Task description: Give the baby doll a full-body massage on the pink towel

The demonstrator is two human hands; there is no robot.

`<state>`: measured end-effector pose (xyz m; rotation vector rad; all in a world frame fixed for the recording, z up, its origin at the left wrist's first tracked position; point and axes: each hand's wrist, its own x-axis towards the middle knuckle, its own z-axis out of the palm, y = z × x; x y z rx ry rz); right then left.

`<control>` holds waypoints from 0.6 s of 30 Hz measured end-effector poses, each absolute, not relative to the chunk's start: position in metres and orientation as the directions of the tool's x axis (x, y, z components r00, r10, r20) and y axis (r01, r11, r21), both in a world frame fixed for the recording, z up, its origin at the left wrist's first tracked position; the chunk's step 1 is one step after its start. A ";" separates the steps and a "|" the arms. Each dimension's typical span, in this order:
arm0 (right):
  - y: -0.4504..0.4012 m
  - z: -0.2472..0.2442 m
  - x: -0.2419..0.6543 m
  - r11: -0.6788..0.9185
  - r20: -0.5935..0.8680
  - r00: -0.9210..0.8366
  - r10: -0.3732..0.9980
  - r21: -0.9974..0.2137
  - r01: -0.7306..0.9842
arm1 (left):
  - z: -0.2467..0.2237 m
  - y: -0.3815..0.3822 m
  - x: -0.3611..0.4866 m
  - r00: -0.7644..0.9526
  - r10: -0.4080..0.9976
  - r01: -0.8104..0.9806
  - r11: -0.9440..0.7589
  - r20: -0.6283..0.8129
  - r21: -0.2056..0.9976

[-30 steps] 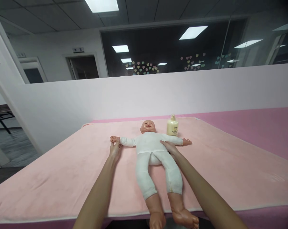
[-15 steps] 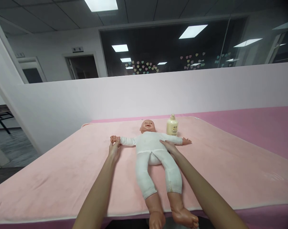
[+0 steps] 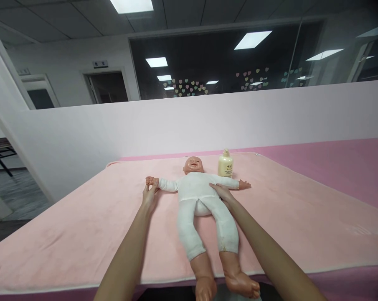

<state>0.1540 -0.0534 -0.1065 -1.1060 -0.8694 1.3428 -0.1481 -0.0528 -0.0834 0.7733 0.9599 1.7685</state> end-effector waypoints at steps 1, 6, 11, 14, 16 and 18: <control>-0.054 -0.106 0.154 -0.090 -0.119 0.082 0.989 -0.952 -0.293 | -0.084 -0.053 -0.148 -0.344 0.934 -0.437 -0.246 0.092 0.865; -0.056 -0.101 0.153 -0.107 -0.138 0.097 0.986 -0.956 -0.274 | -0.085 -0.053 -0.149 -0.321 0.942 -0.451 -0.238 0.092 0.861; -0.060 -0.093 0.151 -0.119 -0.152 0.123 0.981 -0.963 -0.244 | -0.080 -0.056 -0.145 -0.336 0.939 -0.454 -0.232 0.076 0.860; -0.061 -0.092 0.151 -0.119 -0.152 0.129 0.980 -0.964 -0.237 | -0.078 -0.057 -0.144 -0.331 0.938 -0.460 -0.253 0.099 0.851; -0.061 -0.092 0.151 -0.120 -0.153 0.131 0.980 -0.965 -0.232 | -0.078 -0.057 -0.144 -0.332 0.938 -0.461 -0.257 0.103 0.849; -0.061 -0.093 0.151 -0.121 -0.153 0.130 0.980 -0.966 -0.227 | -0.078 -0.057 -0.144 -0.337 0.936 -0.464 -0.259 0.101 0.847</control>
